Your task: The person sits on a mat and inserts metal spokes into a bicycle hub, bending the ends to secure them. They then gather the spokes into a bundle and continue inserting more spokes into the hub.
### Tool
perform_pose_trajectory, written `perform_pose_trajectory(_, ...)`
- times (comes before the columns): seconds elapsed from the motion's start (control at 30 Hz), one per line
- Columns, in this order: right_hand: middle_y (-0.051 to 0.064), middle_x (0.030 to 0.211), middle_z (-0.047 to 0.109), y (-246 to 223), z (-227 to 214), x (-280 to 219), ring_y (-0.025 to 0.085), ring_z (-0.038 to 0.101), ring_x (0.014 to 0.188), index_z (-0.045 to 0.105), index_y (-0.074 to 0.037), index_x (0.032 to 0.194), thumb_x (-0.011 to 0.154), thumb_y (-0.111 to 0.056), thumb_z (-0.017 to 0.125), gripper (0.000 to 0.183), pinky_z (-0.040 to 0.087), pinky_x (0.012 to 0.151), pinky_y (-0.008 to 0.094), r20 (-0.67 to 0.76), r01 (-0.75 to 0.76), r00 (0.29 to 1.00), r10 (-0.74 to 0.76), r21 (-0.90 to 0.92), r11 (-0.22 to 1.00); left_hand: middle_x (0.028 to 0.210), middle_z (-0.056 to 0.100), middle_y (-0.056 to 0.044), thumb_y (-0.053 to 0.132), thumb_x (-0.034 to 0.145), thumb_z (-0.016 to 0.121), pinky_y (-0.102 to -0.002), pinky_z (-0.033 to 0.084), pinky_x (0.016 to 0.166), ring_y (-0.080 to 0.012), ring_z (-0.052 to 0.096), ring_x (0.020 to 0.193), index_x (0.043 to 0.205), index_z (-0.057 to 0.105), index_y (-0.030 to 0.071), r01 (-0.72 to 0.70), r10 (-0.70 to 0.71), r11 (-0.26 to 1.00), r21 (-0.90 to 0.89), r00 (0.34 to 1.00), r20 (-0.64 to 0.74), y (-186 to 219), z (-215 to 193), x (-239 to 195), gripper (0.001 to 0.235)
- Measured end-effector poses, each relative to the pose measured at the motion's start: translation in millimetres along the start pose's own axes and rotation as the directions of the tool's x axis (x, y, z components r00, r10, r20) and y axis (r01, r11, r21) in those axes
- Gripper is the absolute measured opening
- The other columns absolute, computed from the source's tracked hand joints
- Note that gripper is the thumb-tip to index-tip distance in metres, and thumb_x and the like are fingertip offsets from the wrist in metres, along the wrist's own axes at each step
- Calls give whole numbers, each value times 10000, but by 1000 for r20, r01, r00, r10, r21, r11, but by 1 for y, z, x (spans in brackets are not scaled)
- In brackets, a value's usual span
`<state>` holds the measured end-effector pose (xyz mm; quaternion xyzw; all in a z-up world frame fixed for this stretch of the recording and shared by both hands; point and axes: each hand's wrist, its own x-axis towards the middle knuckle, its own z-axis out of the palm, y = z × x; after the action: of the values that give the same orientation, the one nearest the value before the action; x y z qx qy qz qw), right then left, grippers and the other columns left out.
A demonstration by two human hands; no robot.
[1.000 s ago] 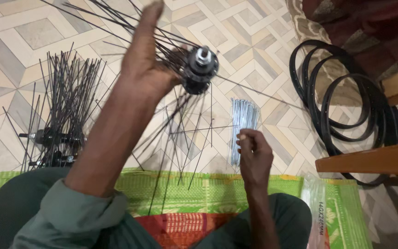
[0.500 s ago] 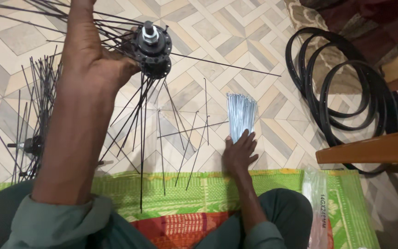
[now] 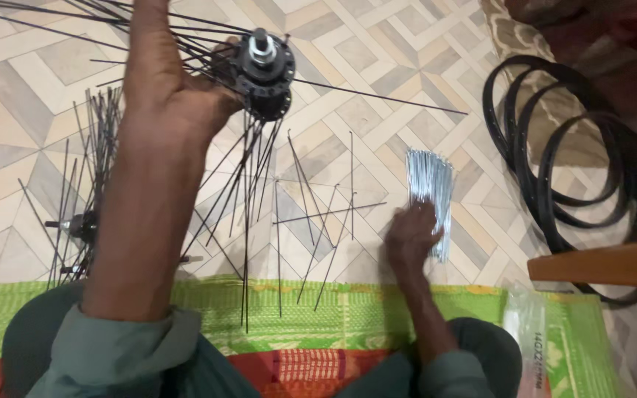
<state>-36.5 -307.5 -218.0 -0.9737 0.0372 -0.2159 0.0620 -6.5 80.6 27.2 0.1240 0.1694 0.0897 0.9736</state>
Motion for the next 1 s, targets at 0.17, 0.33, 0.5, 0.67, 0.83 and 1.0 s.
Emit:
perform_pose_trajectory(0.17, 194, 1097, 678, -125, -37, -48, 371, 620, 997, 690, -21, 1111, 971, -111, 548, 218, 500, 873, 504, 139, 304, 902, -409, 468, 830, 1170, 466, -288, 234, 628, 958, -662, 653, 825, -421, 607, 1042, 1497, 265, 62, -5, 4, 999, -53, 1000, -27, 5, -4, 0, 1124)
perform_pose_trajectory(0.33, 233, 932, 613, -243, -52, -95, 418, 612, 877, 631, -1, 934, 856, -254, 723, 280, 508, 734, 523, 457, 150, 761, -461, 567, 810, 1086, 476, -251, 241, 655, 947, -625, 651, 811, -379, 600, 964, 1483, 289, 42, -24, 15, 992, -122, 997, -77, 17, -6, 16, 1076)
perform_pose_trajectory(0.5, 186, 875, 587, -248, -22, -88, 377, 582, 789, 590, -27, 987, 923, -65, 583, 74, 474, 656, 511, 223, 331, 854, -470, 465, 821, 1069, 482, -219, 195, 636, 961, -575, 662, 818, -332, 597, 928, 1446, 282, 32, 27, -30, 981, -190, 999, -13, 23, -16, 25, 1070)
perform_pose_trajectory(0.67, 166, 843, 561, -185, 5, -50, 347, 552, 762, 572, -26, 995, 954, -17, 528, 61, 448, 659, 495, -20, 392, 909, -417, 384, 836, 1076, 472, -222, 231, 611, 948, -578, 641, 772, -315, 578, 887, 1426, 325, 55, 14, -23, 988, -151, 998, -57, 19, -18, 24, 1041)
perform_pose_trajectory(0.83, 200, 937, 598, -146, -11, -15, 390, 588, 872, 607, 5, 1039, 981, -101, 582, 123, 494, 756, 494, 3, 329, 930, -367, 435, 838, 1154, 451, -210, 244, 590, 948, -553, 649, 801, -304, 569, 915, 1426, 407, 75, 4, -11, 997, -79, 997, -82, 7, -10, 22, 1010)
perform_pose_trajectory(1.0, 187, 994, 669, -139, -49, -46, 358, 660, 909, 660, 11, 1062, 1015, -120, 579, 162, 524, 805, 449, 142, -1, 981, -135, 691, 723, 1209, 485, -155, 249, 531, 986, -414, 600, 737, -273, 557, 901, 1387, 515, 90, -70, 70, 997, -36, 998, 1, -7, -7, 18, 991)
